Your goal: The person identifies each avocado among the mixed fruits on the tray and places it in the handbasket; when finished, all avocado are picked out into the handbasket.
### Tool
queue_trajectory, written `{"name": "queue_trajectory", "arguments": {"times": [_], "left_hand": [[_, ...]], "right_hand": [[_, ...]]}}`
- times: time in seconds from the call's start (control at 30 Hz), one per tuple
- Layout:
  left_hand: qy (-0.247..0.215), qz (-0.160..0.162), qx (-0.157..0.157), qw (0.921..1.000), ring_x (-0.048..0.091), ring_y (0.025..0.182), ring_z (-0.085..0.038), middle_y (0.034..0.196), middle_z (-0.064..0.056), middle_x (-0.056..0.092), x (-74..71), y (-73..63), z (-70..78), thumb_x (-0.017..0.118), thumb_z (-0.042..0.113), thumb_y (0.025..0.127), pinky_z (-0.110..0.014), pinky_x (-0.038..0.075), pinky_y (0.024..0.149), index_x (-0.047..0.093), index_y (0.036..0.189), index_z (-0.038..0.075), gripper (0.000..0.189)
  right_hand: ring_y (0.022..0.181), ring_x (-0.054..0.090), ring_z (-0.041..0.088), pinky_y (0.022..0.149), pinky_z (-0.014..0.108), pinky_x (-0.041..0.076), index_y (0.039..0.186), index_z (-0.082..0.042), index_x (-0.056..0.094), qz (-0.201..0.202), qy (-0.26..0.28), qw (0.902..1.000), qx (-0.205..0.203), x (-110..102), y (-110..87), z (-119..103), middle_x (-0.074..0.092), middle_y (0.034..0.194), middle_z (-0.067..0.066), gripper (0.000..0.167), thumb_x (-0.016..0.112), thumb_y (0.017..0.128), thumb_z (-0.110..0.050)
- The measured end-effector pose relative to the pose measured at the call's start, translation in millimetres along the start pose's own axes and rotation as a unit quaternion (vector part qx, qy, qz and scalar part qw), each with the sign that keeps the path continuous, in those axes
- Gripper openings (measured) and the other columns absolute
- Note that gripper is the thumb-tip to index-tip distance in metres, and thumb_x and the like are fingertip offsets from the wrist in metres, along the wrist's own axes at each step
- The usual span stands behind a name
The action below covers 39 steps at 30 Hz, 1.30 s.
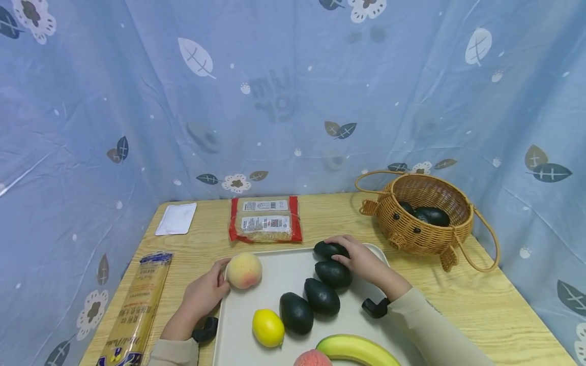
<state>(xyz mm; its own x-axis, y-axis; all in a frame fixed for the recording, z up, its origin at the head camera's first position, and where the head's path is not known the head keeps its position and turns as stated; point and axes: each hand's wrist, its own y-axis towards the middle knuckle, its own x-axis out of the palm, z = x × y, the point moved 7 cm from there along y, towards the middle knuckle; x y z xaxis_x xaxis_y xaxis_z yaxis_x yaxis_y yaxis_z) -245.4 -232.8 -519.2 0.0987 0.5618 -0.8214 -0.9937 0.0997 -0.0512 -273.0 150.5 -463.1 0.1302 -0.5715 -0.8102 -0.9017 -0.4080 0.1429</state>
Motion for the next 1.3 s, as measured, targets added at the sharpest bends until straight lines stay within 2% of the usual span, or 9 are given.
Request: {"name": "queue_trajectory", "arguments": {"times": [0.1, 0.23, 0.5, 0.63, 0.73, 0.87, 1.0, 1.13, 1.3], "left_hand": [[0.000, 0.001, 0.002, 1.0000, 0.044, 0.059, -0.014, 0.075, 0.004, 0.049, -0.3, -0.2, 1.4, 0.065, 0.016, 0.093, -0.031, 0.029, 0.055, 0.051, 0.150, 0.012, 0.058], [0.003, 0.001, 0.007, 1.0000, 0.044, 0.058, -0.014, 0.075, 0.004, 0.049, -0.1, -0.3, 1.3, 0.065, 0.017, 0.093, -0.031, 0.029, 0.055, 0.051, 0.149, 0.010, 0.058], [0.001, -0.004, -0.003, 1.0000, 0.045, 0.060, -0.016, 0.076, 0.003, 0.049, -0.9, -1.6, -5.8, 0.065, 0.017, 0.093, -0.032, 0.029, 0.055, 0.049, 0.150, 0.009, 0.060], [0.002, -0.007, -0.003, 1.0000, 0.045, 0.059, -0.016, 0.075, 0.003, 0.049, -0.5, -0.8, -5.9, 0.064, 0.018, 0.094, -0.033, 0.030, 0.056, 0.048, 0.151, 0.010, 0.060], [-0.001, -0.005, 0.002, 1.0000, 0.045, 0.059, -0.016, 0.075, 0.003, 0.049, 0.1, 0.5, -4.0, 0.063, 0.018, 0.094, -0.034, 0.030, 0.056, 0.049, 0.151, 0.010, 0.059], [-0.002, -0.006, 0.003, 1.0000, 0.045, 0.059, -0.016, 0.075, 0.003, 0.049, 1.3, 2.1, -2.6, 0.064, 0.018, 0.095, -0.034, 0.031, 0.056, 0.049, 0.150, 0.011, 0.058], [-0.001, -0.008, 0.000, 1.0000, 0.045, 0.059, -0.016, 0.075, 0.002, 0.049, 1.6, 2.9, -2.5, 0.064, 0.018, 0.094, -0.034, 0.031, 0.056, 0.050, 0.150, 0.011, 0.058], [-0.002, -0.005, 0.005, 1.0000, 0.045, 0.060, -0.017, 0.075, 0.002, 0.049, -0.2, 2.2, -2.0, 0.064, 0.016, 0.094, -0.034, 0.031, 0.057, 0.050, 0.149, 0.010, 0.058], [-0.003, -0.001, 0.013, 0.9999, 0.045, 0.060, -0.016, 0.076, 0.002, 0.049, -1.2, 1.5, -0.7, 0.064, 0.016, 0.093, -0.034, 0.031, 0.056, 0.052, 0.148, 0.010, 0.057]], "right_hand": [[0.123, 0.060, 0.041, 0.101, 0.060, 0.047, 0.140, -0.016, 0.063, 0.017, 0.004, 0.9998, 0.001, -2.4, -2.9, 2.4, 0.057, 0.135, 0.019, 0.043, 0.073, 0.098, -0.009], [0.115, 0.064, 0.039, 0.094, 0.057, 0.052, 0.139, -0.015, 0.064, 0.062, 0.005, 0.9980, -0.004, -14.6, -8.7, 2.2, 0.054, 0.134, 0.018, 0.046, 0.076, 0.095, -0.007], [0.120, 0.056, 0.043, 0.091, 0.057, 0.050, 0.139, -0.013, 0.065, 0.146, -0.003, 0.9892, -0.005, -59.4, -19.4, -5.3, 0.049, 0.136, 0.021, 0.049, 0.079, 0.092, -0.009], [0.103, 0.057, 0.037, 0.078, 0.046, 0.050, 0.140, -0.013, 0.065, 0.190, -0.015, 0.9817, 0.010, -85.9, -24.6, -6.8, 0.046, 0.136, 0.023, 0.049, 0.078, 0.093, -0.010], [0.095, 0.054, 0.034, 0.073, 0.045, 0.046, 0.142, -0.012, 0.063, 0.231, -0.032, 0.9722, 0.016, -109.2, -28.9, -5.6, 0.043, 0.138, 0.025, 0.048, 0.076, 0.096, -0.011], [0.114, 0.050, 0.047, 0.084, 0.059, 0.047, 0.146, -0.010, 0.059, 0.280, -0.041, 0.9581, 0.040, -140.4, -32.3, 1.6, 0.038, 0.145, 0.028, 0.049, 0.072, 0.099, -0.010], [0.133, 0.038, 0.055, 0.100, 0.071, 0.037, 0.152, -0.010, 0.053, 0.308, -0.047, 0.9457, 0.091, -167.0, -35.1, 14.6, 0.033, 0.151, 0.029, 0.051, 0.067, 0.103, -0.012], [0.139, 0.031, 0.059, 0.103, 0.074, 0.032, 0.157, -0.012, 0.046, 0.309, -0.051, 0.9390, 0.142, -182.1, -38.0, 28.8, 0.027, 0.157, 0.029, 0.053, 0.060, 0.106, -0.015], [0.137, 0.032, 0.063, 0.098, 0.076, 0.037, 0.160, -0.012, 0.040, 0.287, -0.051, 0.9381, 0.187, -187.2, -40.6, 44.8, 0.024, 0.159, 0.031, 0.055, 0.057, 0.108, -0.017]]}}
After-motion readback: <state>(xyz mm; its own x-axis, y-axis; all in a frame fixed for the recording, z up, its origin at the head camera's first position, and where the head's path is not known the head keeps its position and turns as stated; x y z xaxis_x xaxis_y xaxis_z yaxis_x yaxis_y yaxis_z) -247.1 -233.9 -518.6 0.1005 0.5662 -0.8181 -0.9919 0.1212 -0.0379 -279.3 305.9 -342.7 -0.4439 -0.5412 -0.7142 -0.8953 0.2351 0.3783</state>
